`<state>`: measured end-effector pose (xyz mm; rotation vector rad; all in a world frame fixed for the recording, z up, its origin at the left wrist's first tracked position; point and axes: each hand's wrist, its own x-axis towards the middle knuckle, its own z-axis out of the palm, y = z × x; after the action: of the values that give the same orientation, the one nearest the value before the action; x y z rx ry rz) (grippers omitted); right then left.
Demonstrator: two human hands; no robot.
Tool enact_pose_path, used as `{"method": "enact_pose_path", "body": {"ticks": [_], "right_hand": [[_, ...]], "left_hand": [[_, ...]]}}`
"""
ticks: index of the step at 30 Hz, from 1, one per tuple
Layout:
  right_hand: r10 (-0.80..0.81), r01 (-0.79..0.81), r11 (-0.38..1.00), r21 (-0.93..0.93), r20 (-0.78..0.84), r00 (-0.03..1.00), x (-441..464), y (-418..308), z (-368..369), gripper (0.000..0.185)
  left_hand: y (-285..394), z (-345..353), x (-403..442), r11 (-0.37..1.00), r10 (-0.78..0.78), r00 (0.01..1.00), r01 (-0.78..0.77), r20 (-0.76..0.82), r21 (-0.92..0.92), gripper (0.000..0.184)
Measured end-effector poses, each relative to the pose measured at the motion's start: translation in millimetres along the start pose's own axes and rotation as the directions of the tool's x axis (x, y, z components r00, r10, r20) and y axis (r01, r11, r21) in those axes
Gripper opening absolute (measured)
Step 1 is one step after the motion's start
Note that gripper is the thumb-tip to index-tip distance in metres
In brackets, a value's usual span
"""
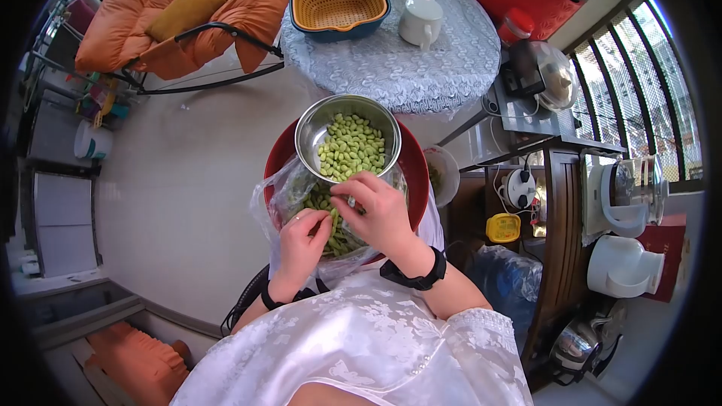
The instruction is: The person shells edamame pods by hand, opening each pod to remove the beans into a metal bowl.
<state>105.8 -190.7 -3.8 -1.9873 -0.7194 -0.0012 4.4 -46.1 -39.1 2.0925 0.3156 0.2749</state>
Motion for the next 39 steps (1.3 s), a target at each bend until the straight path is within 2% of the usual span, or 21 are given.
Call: {"method": "enact_pose_path", "body": {"ticks": [2,6,8,11,15,20,24,27,29,30,32,36,39], "right_hand": [[-0.012,0.014,1.000,-0.021,0.114,0.993,-14.5,-0.8,4.8,0.016],[-0.002,0.002,1.000,0.000,0.112,0.994,-27.6,3.6,13.1,0.016],[0.073,-0.073,0.997,-0.004,0.131,0.989,-26.5,0.4,11.0,0.016],[0.108,-0.105,0.994,-0.032,0.124,0.986,-27.4,1.4,11.8,0.016],[0.067,-0.060,0.997,-0.053,0.127,0.990,-27.4,1.7,13.0,0.015],[-0.002,0.016,0.990,-0.139,0.101,0.995,-31.2,3.5,18.2,0.017],[-0.001,0.017,0.988,-0.154,0.109,0.994,-32.7,6.2,22.1,0.019],[-0.042,0.058,0.992,-0.114,0.143,0.989,-30.0,10.7,19.0,0.018],[0.070,-0.079,0.996,0.041,0.205,0.976,-28.2,11.2,15.8,0.016],[0.070,-0.079,0.996,0.040,0.205,0.976,-28.3,11.7,16.3,0.016],[0.084,-0.101,0.992,0.080,0.195,0.977,-28.8,13.1,17.9,0.013],[0.082,-0.099,0.989,0.108,0.156,0.984,-23.8,5.0,14.7,0.012],[0.150,-0.144,0.983,0.110,-0.052,0.987,-8.5,-0.5,6.3,0.016]], "left_hand": [[0.4,-0.6,0.4,0.999,-0.005,1.000,0.005,0.004,-0.050,0.010],[-1.9,2.3,1.0,0.998,0.040,0.999,-0.041,-0.015,-0.049,0.011],[-4.2,3.2,-0.4,0.999,0.041,0.999,-0.041,-0.002,-0.021,0.011],[-5.4,3.1,-1.8,0.999,0.014,1.000,-0.015,-0.021,-0.048,0.010],[-5.9,3.0,-2.6,0.997,-0.017,0.997,0.011,-0.071,-0.082,0.009],[-4.1,1.6,-1.2,0.999,0.003,0.997,-0.005,-0.073,-0.039,0.005],[-5.9,1.2,-1.0,1.000,0.020,0.998,-0.019,-0.063,0.012,0.004],[-7.8,0.2,-2.3,0.992,0.103,0.992,-0.097,-0.067,0.079,0.004],[-6.1,-1.2,-2.7,0.987,0.135,0.989,-0.129,-0.056,0.100,0.004],[-6.1,-1.1,-3.4,0.987,0.136,0.989,-0.130,-0.056,0.099,0.004],[-6.0,-0.9,-5.1,0.997,0.063,0.997,-0.061,-0.034,0.054,0.004],[-3.2,-0.8,-3.7,0.999,0.029,0.999,-0.027,-0.036,0.033,0.005],[-1.6,-1.3,-4.0,1.000,-0.028,0.999,0.027,-0.046,-0.012,0.008]]}}
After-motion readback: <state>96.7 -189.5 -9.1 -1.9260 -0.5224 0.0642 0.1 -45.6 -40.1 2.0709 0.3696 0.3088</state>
